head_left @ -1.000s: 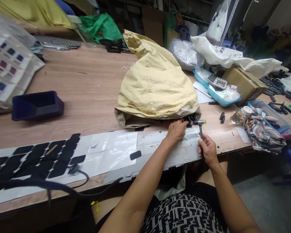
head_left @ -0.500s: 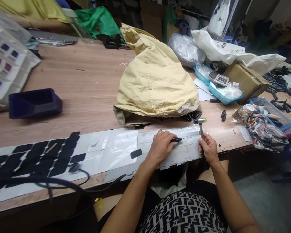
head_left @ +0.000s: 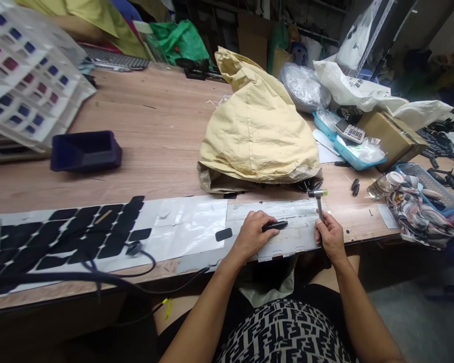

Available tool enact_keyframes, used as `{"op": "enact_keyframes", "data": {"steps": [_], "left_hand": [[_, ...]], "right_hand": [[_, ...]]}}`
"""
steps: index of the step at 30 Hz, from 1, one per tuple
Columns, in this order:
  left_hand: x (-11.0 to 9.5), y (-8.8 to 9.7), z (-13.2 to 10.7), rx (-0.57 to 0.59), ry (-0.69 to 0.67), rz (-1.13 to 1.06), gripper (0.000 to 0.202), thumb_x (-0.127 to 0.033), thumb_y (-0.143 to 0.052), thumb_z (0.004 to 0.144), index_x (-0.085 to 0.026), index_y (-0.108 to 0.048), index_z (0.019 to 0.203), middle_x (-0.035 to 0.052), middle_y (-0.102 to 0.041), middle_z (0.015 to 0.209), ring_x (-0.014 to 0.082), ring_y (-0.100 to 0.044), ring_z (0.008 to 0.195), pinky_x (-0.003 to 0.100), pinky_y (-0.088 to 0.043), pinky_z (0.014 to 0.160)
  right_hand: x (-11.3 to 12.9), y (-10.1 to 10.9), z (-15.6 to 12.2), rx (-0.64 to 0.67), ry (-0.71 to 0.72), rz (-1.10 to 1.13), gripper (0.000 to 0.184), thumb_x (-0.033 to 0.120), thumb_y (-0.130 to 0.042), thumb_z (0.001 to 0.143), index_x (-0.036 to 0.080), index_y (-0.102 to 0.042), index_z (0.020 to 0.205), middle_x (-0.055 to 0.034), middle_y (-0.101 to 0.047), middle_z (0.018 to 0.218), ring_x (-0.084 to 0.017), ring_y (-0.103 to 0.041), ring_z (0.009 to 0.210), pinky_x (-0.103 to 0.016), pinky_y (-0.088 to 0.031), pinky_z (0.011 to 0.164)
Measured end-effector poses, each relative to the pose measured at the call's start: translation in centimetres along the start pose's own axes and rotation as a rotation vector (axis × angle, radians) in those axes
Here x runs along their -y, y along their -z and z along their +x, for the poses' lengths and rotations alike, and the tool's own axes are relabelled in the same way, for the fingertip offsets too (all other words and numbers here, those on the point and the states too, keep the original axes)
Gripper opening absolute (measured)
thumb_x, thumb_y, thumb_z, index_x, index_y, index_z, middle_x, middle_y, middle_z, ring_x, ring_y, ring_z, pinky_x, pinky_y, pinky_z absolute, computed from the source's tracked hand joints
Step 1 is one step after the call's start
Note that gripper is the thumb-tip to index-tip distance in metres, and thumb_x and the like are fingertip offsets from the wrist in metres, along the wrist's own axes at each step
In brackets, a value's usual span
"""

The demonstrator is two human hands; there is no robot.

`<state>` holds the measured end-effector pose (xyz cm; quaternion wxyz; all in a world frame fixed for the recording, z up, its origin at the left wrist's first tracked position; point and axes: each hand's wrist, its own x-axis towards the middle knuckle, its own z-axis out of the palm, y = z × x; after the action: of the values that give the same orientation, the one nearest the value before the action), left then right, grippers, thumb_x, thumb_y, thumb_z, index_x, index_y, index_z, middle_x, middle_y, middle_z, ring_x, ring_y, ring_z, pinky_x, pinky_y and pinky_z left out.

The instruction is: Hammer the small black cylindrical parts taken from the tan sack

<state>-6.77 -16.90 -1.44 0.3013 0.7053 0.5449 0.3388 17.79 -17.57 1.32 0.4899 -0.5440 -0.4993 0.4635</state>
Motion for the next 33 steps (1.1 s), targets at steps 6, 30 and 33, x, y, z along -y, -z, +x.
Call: {"op": "enact_keyframes", "data": {"steps": [6,30,33], "left_hand": [[0.1,0.0,0.1,-0.012,-0.009,-0.004,0.017,-0.025,-0.074,0.081,-0.023,-0.074,0.098,0.0029,-0.066,0.09,0.0237,-0.053,0.095,0.037,-0.045,0.086],[-1.3,0.1,0.8,-0.001,0.15,-0.042,0.011,-0.015,-0.077,0.07,-0.022,-0.069,0.076,0.0007,-0.065,0.084,0.0232,-0.052,0.092,0.037,-0.044,0.083],[-1.4,0.0,0.7,-0.01,0.15,-0.052,0.011,-0.015,-0.076,0.07,-0.023,-0.072,0.076,0.0004,-0.066,0.083,0.0232,-0.052,0.091,0.037,-0.044,0.082]], "right_hand": [[0.3,0.2,-1.2,0.077,0.064,-0.164,0.037,0.039,-0.059,0.094,0.016,-0.067,0.123,0.0007,-0.06,0.072,-0.011,-0.053,0.048,-0.023,-0.045,0.043],[2.4,-1.3,-4.0,0.341,0.535,-0.774,0.046,0.015,-0.046,0.099,0.027,-0.059,0.142,-0.0063,-0.07,0.093,-0.019,-0.067,0.078,-0.031,-0.057,0.075],[2.3,-1.2,-4.0,0.346,0.518,-0.865,0.048,0.014,-0.045,0.098,0.028,-0.059,0.142,-0.005,-0.069,0.089,-0.018,-0.065,0.074,-0.029,-0.056,0.071]]}}
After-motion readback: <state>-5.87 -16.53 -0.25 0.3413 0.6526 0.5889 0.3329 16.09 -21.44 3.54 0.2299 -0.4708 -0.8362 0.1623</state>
